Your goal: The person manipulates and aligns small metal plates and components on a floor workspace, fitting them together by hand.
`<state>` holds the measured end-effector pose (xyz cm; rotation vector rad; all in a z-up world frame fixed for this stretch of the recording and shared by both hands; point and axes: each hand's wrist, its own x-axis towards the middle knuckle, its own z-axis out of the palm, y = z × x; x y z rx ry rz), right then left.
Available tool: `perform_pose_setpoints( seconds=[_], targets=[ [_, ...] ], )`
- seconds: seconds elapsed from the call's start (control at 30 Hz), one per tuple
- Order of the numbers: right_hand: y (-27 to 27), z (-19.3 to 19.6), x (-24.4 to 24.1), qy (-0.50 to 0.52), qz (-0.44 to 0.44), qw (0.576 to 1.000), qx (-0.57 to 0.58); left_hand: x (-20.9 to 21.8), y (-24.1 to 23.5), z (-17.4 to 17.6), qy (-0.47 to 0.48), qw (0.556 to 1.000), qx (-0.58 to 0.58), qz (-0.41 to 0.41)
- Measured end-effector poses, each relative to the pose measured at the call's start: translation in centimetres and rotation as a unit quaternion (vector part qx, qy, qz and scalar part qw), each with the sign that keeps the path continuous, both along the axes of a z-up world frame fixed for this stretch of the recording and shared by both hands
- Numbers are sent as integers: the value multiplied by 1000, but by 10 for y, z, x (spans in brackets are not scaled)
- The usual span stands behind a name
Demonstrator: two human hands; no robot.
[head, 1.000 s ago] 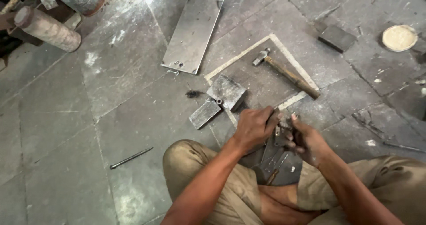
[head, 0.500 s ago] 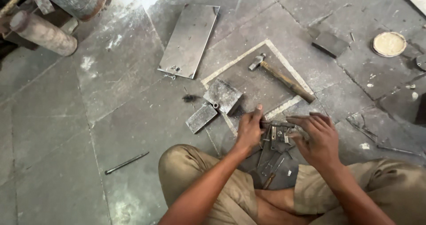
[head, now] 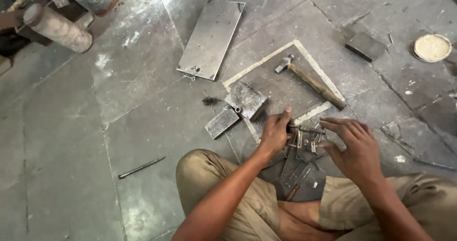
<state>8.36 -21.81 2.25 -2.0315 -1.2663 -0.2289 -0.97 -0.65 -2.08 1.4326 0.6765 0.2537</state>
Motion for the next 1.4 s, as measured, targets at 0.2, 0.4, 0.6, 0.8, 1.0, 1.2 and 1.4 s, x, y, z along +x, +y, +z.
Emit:
perform_pose_setpoints(
  seconds=[0.2,0.4,0.6,0.8,1.0,1.2,1.4],
  targets=[
    [34,-72,-3,705,-126,690,100,-13,-6,30,-121,880,453,-77],
    [12,-37,6,466,-55,883,22,-4,-1,29,-45,973,223,-26],
    [6,-39,-6,231,-77,970,-3,-4,-4,26,-24,980,192,-46],
    [23,-74,-1,624,-153,766,-10,-14,-3,42,-86,890,432,-115],
    [3,-40,2,319,6,947,46,0,-1,24,24,981,191,-16],
    [17,-101,-9,584,-171,794,7,-15,-8,43,-73,916,383,-96],
    [4,-85,-2,825,40,555,101,-13,-1,53,-125,924,353,-77]
  ],
)
